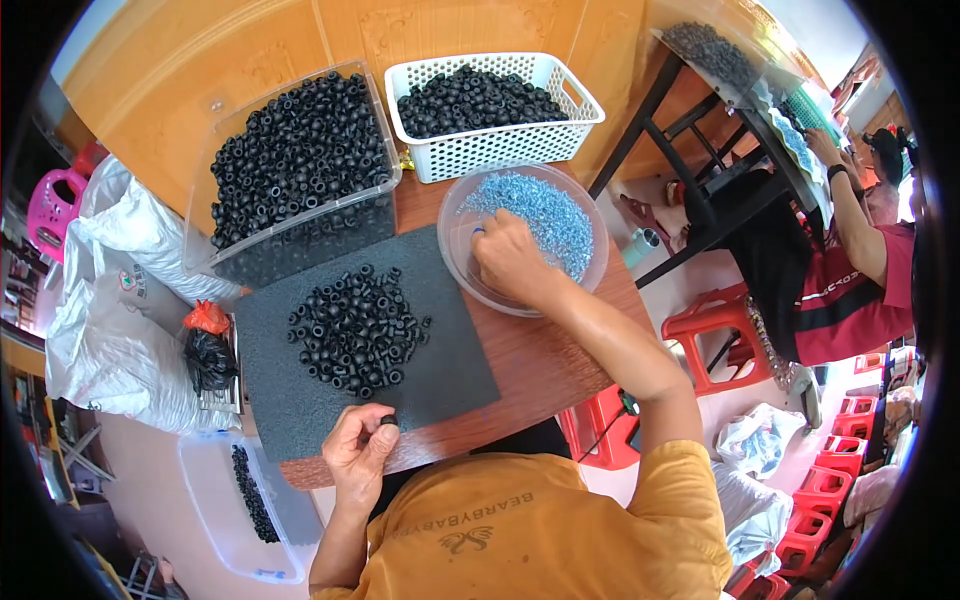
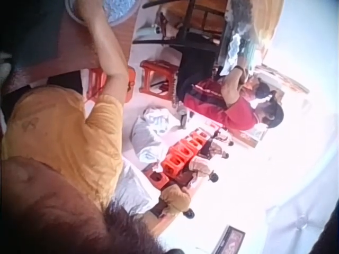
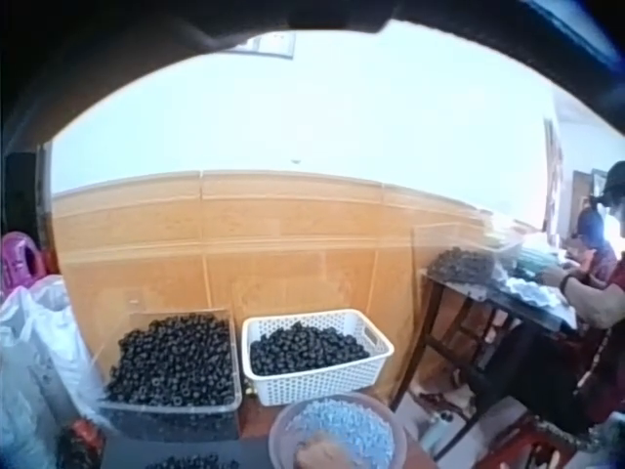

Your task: The person assembles black plastic bushings into blue plastic components by hand.

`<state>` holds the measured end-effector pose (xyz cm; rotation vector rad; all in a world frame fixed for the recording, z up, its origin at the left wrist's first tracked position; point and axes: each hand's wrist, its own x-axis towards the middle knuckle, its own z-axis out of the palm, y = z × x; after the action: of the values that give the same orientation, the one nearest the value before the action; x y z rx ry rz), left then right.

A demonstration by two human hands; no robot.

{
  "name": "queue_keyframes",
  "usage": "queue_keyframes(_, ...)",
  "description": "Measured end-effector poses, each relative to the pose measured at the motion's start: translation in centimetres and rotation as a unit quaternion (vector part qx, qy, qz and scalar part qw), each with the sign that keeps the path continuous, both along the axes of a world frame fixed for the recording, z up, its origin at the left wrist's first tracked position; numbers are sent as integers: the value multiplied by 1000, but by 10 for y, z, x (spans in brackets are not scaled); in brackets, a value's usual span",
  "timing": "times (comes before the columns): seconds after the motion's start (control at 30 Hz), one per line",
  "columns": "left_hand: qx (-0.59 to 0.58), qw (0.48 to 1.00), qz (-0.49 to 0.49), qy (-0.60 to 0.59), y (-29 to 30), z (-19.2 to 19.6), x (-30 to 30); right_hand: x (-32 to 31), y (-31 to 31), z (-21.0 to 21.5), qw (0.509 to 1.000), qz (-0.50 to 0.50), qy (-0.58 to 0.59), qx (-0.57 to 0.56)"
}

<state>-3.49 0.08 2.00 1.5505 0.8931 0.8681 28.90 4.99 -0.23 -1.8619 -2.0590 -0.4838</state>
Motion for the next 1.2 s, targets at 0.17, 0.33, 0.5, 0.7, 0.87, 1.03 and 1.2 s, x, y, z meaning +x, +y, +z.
queue_keyframes(0.17,-190,978,-1,-88,-2,4,13,1,2,1,999,33,7,-16)
queue_keyframes(0.33,-256,956,-7,-141,7,13,33,-11,-20,25,988,25,142,60)
queue_keyframes(0.5,-304,925,-28,-228,15,10,42,-53,-56,54,922,11,385,-45)
queue_keyframes(0.7,-179,970,-25,-163,9,4,43,-98,-82,56,816,85,567,-80)
queue_keyframes(0.87,116,993,10,22,8,6,41,-113,-87,50,829,140,538,-64)
queue_keyframes(1.03,294,950,-22,101,17,16,43,-117,-91,50,837,152,518,-88)
queue_keyframes(1.2,228,970,-51,68,15,15,40,-120,-97,43,777,102,610,-118)
